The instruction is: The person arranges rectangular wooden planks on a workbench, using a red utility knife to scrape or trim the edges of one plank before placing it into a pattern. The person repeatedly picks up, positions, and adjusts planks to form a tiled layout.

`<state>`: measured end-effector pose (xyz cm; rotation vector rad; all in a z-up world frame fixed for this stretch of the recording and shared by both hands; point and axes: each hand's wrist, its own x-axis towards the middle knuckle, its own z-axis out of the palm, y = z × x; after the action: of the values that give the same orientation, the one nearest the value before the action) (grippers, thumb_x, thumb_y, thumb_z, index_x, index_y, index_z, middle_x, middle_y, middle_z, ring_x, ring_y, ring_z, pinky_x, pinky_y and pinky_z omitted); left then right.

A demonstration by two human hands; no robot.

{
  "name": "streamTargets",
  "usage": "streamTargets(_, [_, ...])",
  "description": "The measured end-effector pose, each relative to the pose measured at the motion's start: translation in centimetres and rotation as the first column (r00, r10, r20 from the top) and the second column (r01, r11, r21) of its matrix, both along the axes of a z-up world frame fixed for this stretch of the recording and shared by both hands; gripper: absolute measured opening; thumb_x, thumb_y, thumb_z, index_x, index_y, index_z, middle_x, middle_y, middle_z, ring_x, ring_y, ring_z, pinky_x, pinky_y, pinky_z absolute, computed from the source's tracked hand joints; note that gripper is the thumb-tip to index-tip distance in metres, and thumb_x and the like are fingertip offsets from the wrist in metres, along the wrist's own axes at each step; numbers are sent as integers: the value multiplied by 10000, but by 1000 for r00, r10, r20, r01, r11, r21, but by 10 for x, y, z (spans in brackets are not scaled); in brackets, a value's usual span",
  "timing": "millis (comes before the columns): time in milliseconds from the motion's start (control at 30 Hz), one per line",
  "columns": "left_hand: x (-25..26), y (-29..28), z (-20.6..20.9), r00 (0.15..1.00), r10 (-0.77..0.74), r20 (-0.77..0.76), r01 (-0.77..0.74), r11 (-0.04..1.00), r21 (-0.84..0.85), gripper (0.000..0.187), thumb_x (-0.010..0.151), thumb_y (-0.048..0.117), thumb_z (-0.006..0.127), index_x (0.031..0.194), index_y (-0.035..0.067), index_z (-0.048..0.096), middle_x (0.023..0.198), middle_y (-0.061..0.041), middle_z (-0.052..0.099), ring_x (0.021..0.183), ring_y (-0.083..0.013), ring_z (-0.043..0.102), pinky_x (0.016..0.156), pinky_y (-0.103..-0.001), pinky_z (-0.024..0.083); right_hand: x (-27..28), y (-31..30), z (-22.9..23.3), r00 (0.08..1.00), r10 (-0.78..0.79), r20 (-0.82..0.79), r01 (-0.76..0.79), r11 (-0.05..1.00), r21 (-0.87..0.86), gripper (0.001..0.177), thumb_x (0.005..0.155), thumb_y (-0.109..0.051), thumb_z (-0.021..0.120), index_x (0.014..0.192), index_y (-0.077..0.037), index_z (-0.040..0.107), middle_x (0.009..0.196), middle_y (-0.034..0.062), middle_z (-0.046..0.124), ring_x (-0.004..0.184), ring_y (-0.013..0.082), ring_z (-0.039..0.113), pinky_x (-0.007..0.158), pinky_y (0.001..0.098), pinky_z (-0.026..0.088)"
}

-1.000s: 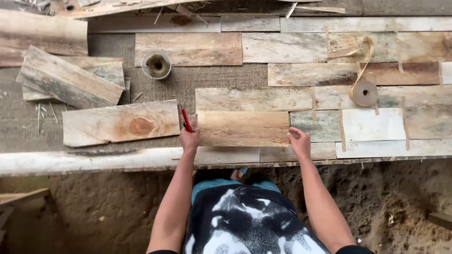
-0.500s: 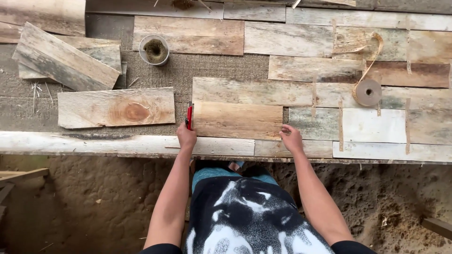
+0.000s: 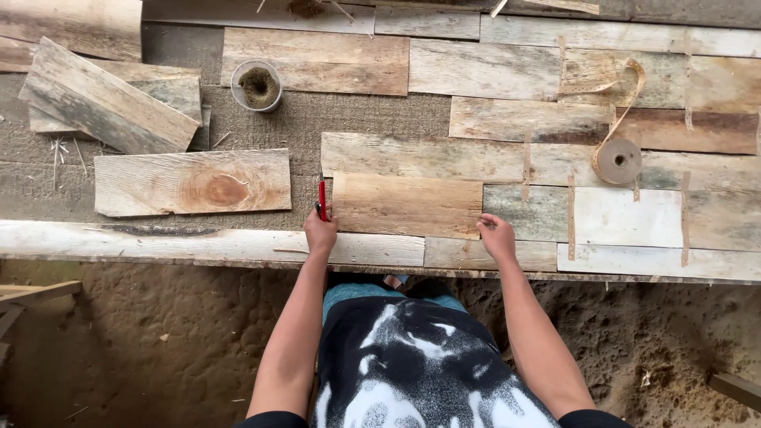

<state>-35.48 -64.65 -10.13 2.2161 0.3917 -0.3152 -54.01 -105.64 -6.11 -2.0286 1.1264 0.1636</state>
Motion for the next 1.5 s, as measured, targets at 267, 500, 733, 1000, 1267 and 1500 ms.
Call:
streamTargets(267, [-7, -6, 50, 991, 132, 16, -128, 978, -164, 118, 756, 61, 778, 853, 78, 715, 775, -86, 724, 953, -294, 744, 896, -422, 560, 4, 14, 46, 992, -47, 114, 35, 994, 107, 367, 884, -227, 774, 1227, -106, 733, 1148, 117, 744, 1016, 282, 727, 846, 391, 584])
streamTargets(500, [0, 22, 66, 969, 230, 86, -204, 949, -242, 264, 845, 190, 770, 1109, 194, 766, 878, -36, 732, 930, -226, 727, 848, -383, 571, 29, 12, -45, 873, -390, 292, 141, 777, 614, 262, 1029, -224, 694, 1232, -144, 547, 1108, 10, 674, 976, 185, 698, 808, 371, 610])
streamTargets(733, [-11, 105, 114, 900, 417, 124, -340, 853, -397, 252, 1017, 332, 631, 1086, 100, 704, 952, -136, 684, 986, -282, 657, 960, -474, 498, 115, 109, -17, 880, -345, 326, -16, 665, 747, 241, 1002, -172, 698, 1205, -210, 572, 964, -57, 670, 824, 109, 693, 695, 271, 606])
streamTargets(1000, [8, 237, 99, 897, 439, 54, -391, 844, -366, 289, 1000, 394, 612, 903, 178, 778, 837, -41, 759, 918, -193, 730, 907, -373, 536, 248, 279, 20, 899, -268, 348, -149, 559, 816, 221, 1010, -145, 673, 1172, -233, 551, 908, -93, 654, 733, 56, 661, 568, 160, 542])
streamTargets(1267, [54, 340, 81, 949, 316, -22, -312, 920, -238, 283, 984, 442, 631, 910, 221, 791, 844, -7, 787, 890, -197, 736, 839, -375, 553, 407, 468, 138, 894, -227, 387, -291, 362, 886, 294, 1058, -223, 617, 1346, -209, 557, 1337, 38, 656, 1183, 256, 678, 1000, 427, 588])
streamTargets(1500, [113, 371, 89, 978, 43, 206, -18, 992, -125, 220, 959, 200, 670, 1096, 28, 684, 1386, -125, 612, 1321, -354, 553, 1161, -456, 420, 375, 463, 88, 906, 414, 88, -420, 905, 70, 734, 851, -493, 795, 1438, -153, 516, 1438, 121, 558, 1369, 318, 525, 1154, 464, 433])
